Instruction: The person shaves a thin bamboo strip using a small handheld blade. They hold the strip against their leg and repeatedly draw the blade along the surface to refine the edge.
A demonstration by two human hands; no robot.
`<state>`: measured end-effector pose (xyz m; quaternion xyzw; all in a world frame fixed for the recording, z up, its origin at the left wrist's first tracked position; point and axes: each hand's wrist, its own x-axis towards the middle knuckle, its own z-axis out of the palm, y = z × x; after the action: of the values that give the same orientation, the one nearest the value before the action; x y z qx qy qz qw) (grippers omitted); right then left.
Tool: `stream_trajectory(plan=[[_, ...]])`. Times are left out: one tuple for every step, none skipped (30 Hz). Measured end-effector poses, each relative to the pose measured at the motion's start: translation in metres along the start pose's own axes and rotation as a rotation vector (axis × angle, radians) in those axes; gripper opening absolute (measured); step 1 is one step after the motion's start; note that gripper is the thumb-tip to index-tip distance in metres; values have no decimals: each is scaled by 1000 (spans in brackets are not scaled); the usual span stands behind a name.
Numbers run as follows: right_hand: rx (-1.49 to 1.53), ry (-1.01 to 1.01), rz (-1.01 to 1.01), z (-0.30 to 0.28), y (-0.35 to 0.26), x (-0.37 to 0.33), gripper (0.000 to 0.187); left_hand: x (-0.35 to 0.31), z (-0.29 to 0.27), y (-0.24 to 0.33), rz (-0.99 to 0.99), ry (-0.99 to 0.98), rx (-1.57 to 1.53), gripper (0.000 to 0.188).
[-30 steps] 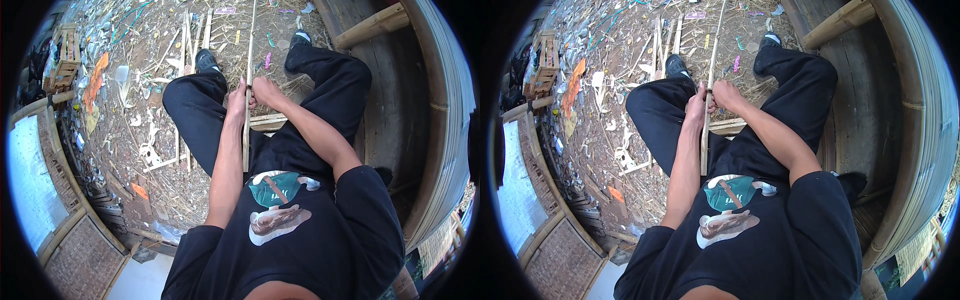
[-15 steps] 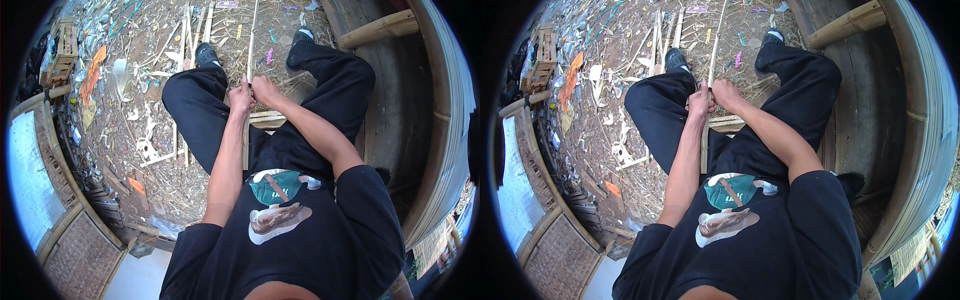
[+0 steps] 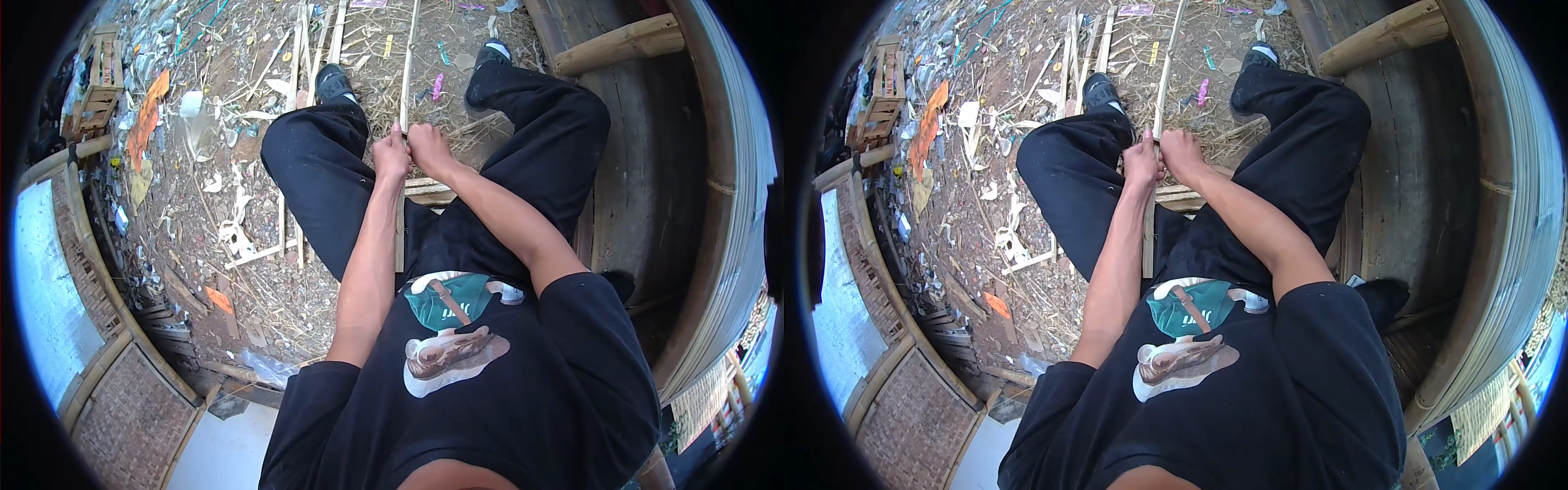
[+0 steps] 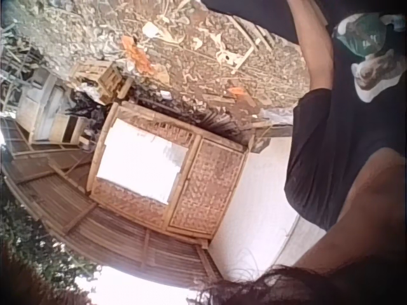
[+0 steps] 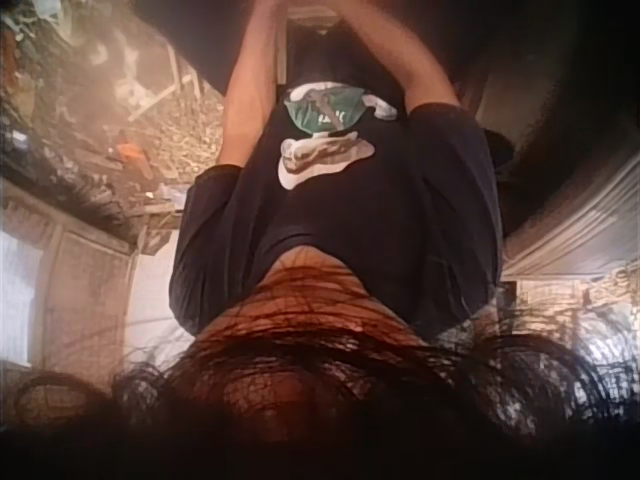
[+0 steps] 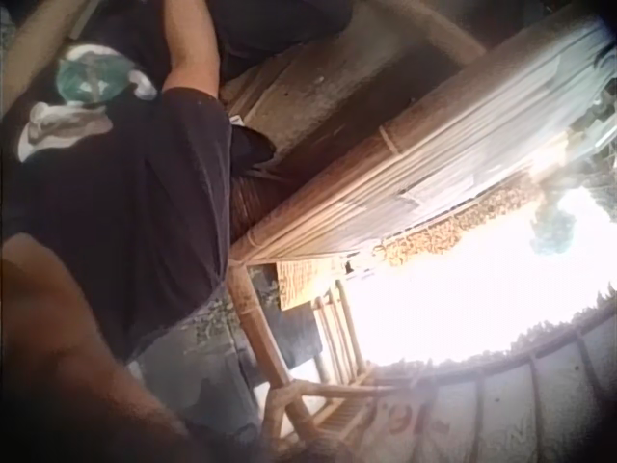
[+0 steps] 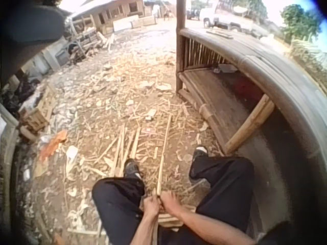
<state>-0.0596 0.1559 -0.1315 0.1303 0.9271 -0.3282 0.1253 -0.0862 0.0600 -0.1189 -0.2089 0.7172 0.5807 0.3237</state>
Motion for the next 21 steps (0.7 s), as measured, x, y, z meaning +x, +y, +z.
stream_trajectory(plan=[[6, 5, 21, 1, -1, -1, 11, 0, 0, -1, 0, 0, 0, 54], [6, 5, 21, 1, -2, -1, 11, 1, -1, -2, 8, 3, 2, 54], [3, 12, 14, 1, -2, -2, 11, 1, -1, -2, 15, 5, 4, 53], [2, 19, 8, 2, -3, -2, 11, 1, -1, -2, 16, 5, 5, 53], [3, 20, 8, 2, -3, -2, 11, 1, -2, -3, 21, 2, 4, 53], [0, 31, 14, 3, -3, -2, 11, 1, -2, -3, 26, -1, 3, 52], [-2, 42, 20, 3, -3, -1, 10, 1, -2, -2, 27, -1, 4, 52], [-1, 44, 21, 3, -4, -2, 10, 1, -1, -2, 23, 5, 18, 52], [-5, 41, 30, 3, -4, -2, 10, 1, -1, -2, 21, 12, 32, 51], [-9, 38, 37, 3, -4, -2, 9, 2, -1, -3, 23, 14, 33, 51], [-8, 40, 35, 3, -5, -2, 9, 3, -1, -3, 15, 23, 60, 51], [-20, 53, 36, 3, -5, -2, 9, 5, -1, -4, 8, 32, 88, 51], [-31, 65, 36, 4, -6, -2, 10, 7, -1, -5, 11, 34, 89, 51], [-29, 68, 33, 4, -6, -2, 10, 9, -2, -7, 14, 32, 94, 51], [-26, 72, 40, 4, -7, -2, 10, 10, -2, -8, 17, 30, 100, 51], [-24, 77, 49, 5, -7, -2, 11, 10, -2, -7, 19, 30, 102, 51], [-21, 80, 49, 5, -6, -2, 11, 10, -2, -7, 11, 27, 95, 50], [-5, 47, 73, 5, -6, -2, 11, 9, -2, -6, 3, 26, 87, 50], [10, 16, 100, 5, -4, -1, 12, 8, 0, -4, 6, 24, 91, 50], [13, 20, 101, 6, 0, 1, 12, 6, 3, -2, 3, 24, 105, 50], [56, 36, 112, 8, 5, 3, 9, 5, 6, 0, 0, 24, 118, 50]])
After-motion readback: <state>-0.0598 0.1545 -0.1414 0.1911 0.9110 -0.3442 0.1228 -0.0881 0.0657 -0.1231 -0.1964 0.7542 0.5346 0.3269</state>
